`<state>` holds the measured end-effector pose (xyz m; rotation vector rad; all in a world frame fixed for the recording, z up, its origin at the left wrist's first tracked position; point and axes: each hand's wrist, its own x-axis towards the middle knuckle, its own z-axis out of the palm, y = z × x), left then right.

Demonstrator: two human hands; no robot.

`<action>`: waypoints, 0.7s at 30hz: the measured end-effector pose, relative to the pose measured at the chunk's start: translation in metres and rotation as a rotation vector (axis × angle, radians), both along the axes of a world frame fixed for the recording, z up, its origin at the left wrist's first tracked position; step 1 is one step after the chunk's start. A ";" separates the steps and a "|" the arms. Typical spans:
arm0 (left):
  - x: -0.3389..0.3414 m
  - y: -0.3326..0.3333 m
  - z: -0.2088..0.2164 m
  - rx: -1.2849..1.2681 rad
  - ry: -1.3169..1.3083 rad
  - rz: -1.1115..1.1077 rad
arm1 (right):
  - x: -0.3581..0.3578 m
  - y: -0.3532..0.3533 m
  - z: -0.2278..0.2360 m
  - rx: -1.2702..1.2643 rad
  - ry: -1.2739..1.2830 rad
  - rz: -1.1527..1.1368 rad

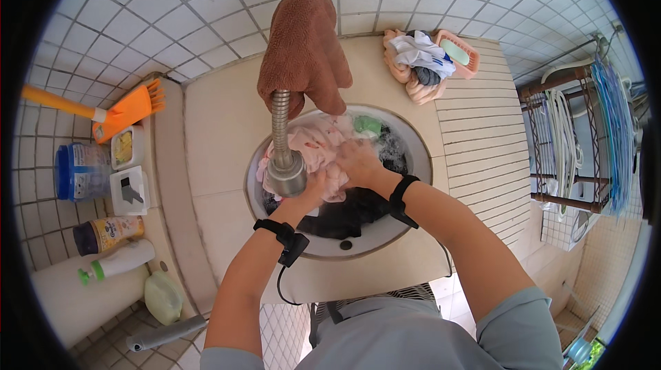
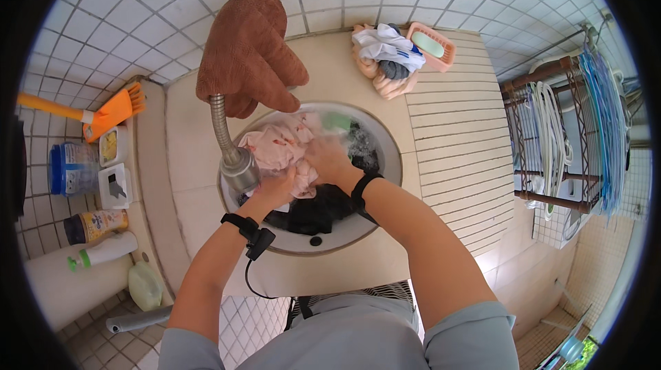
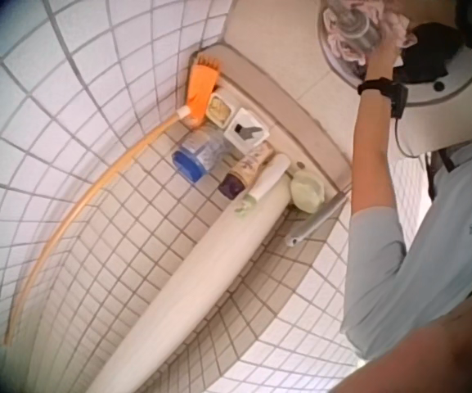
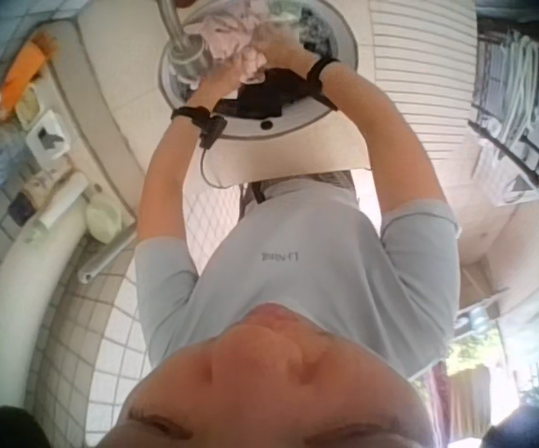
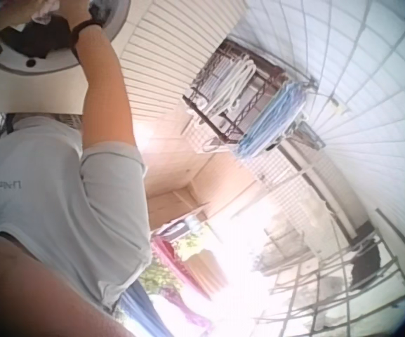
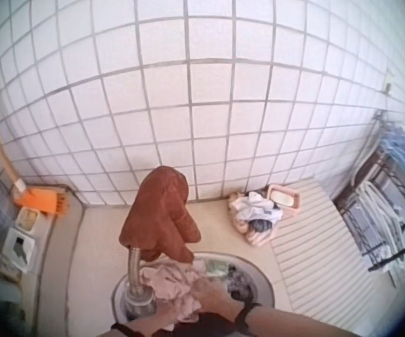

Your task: The person washes clothing by hand in a sink. They place items into the sink, add water, pour liquid detergent into a measuring cap and then into the sink, and then scrub the garments together in the soapy water.

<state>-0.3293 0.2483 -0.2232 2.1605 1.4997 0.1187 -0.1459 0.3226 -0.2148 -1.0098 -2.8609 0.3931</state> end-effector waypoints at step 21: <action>-0.040 0.020 0.044 0.553 0.055 0.189 | -0.020 0.024 0.035 -0.218 -0.177 -0.366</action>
